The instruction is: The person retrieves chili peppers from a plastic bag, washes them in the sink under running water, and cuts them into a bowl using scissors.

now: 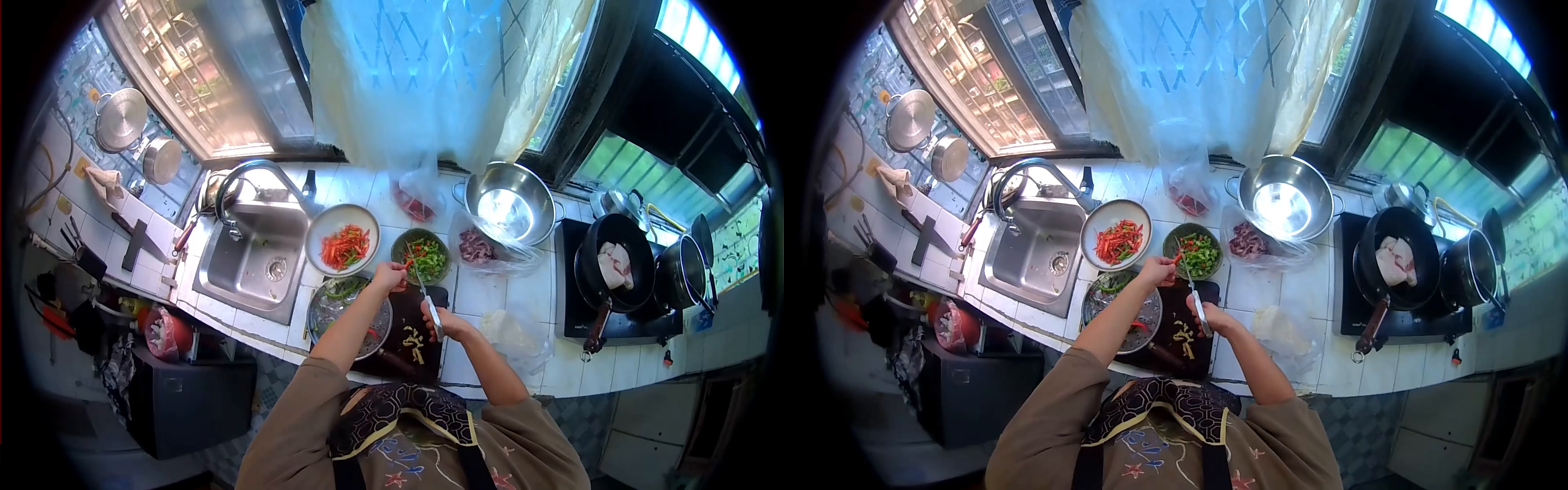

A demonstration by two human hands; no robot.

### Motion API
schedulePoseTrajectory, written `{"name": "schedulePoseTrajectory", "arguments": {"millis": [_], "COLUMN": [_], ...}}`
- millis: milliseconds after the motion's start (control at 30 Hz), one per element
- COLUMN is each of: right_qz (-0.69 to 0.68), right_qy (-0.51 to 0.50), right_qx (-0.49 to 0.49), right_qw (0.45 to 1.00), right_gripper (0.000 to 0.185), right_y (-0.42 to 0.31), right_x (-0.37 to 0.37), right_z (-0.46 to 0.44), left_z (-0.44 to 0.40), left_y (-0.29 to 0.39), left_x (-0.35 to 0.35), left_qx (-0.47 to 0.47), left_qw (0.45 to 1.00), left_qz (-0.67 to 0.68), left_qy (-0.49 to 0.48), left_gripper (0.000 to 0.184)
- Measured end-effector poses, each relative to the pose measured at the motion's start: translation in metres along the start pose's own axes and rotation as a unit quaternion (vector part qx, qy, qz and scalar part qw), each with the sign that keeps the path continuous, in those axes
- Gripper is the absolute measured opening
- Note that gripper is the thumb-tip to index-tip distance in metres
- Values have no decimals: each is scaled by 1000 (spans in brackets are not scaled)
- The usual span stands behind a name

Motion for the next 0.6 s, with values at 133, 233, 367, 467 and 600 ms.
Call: {"name": "schedulePoseTrajectory", "arguments": {"millis": [133, 233, 367, 467, 600], "right_qz": [16, 32, -1, -6, -47], "right_qy": [-8, 7, 34, 21, 56], "right_qx": [-29, -8, 17, -17, -2], "right_qw": [999, 999, 999, 1000, 997], "right_gripper": [46, 40, 39, 47, 52], "right_y": [1, 0, -10, -5, -10], "right_x": [0, 2, 10, 13, 22], "right_z": [-9, -9, -4, -9, -4], "left_z": [-6, -6, -6, -4, -5], "left_y": [-3, 1, 5, 9, 15], "left_x": [-3, -1, -3, -4, -6], "left_qx": [-18, -25, -30, -35, -51], "left_qw": [999, 997, 993, 992, 987], "left_qz": [-29, -58, -75, -42, -62], "left_qy": [-13, -49, -89, -111, -139], "left_gripper": [20, 20, 22, 25, 27]}}
Point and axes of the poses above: each hand's wrist, its own z-axis away from the middle knuckle, its own x-axis out of the palm, y = z × x, the point moved 2 cm from there along -z, towards the middle knuckle, and after that the axes turned 9 degrees about -x, right-handed, at the moved point
